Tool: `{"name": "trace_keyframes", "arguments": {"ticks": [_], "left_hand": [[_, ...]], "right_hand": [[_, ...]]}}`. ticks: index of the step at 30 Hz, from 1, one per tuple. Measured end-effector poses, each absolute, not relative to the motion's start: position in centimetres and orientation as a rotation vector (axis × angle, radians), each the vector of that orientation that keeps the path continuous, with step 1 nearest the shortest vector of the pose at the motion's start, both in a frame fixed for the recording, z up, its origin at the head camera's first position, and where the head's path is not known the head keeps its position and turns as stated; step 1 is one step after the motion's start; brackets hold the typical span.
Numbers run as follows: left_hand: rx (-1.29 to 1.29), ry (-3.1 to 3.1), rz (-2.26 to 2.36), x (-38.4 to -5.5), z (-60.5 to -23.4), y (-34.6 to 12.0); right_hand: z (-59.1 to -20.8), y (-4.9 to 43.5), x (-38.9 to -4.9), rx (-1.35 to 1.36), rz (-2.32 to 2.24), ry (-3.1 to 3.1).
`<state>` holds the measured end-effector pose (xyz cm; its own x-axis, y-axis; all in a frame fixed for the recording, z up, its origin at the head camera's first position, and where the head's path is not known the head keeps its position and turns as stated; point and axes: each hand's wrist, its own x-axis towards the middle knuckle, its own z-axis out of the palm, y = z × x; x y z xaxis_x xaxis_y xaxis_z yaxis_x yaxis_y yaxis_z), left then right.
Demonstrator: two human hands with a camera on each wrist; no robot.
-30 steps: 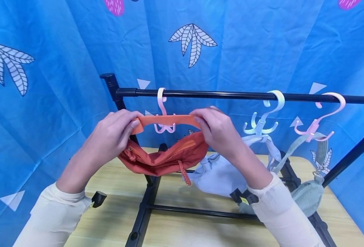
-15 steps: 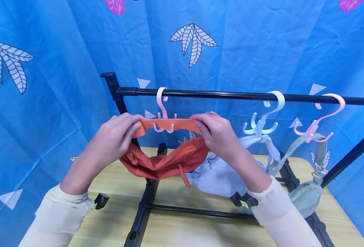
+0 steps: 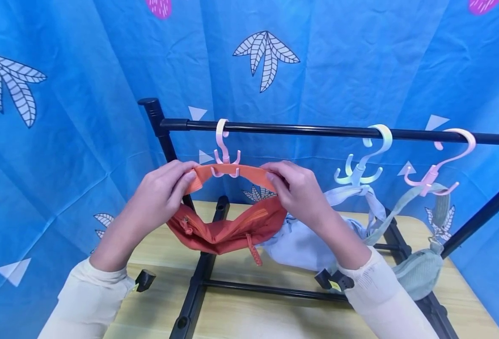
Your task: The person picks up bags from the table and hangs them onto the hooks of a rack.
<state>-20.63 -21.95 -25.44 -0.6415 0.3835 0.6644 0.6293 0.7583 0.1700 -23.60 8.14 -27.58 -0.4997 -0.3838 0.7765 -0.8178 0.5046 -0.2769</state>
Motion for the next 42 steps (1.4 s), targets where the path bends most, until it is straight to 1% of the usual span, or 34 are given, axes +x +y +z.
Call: {"name": "trace_keyframes", "arguments": {"ticks": [9, 19, 42], "left_hand": [[-0.638, -2.353, -0.687, -20.4, -26.3, -21.5], [-0.611, -2.308, -0.765, -20.4, -27.3, -21.4], [-0.500, -2.355, -1.006, -19.6, -29.9, -21.3]], "right_hand": [[-28.2, 8.1, -23.6, 0.974, 0.946, -2.081], [-28.5, 8.0, -23.1, 0.877, 1.091, -2.158], [-31.1, 7.9, -22.0, 0.756, 1.491, -2.209]]}}
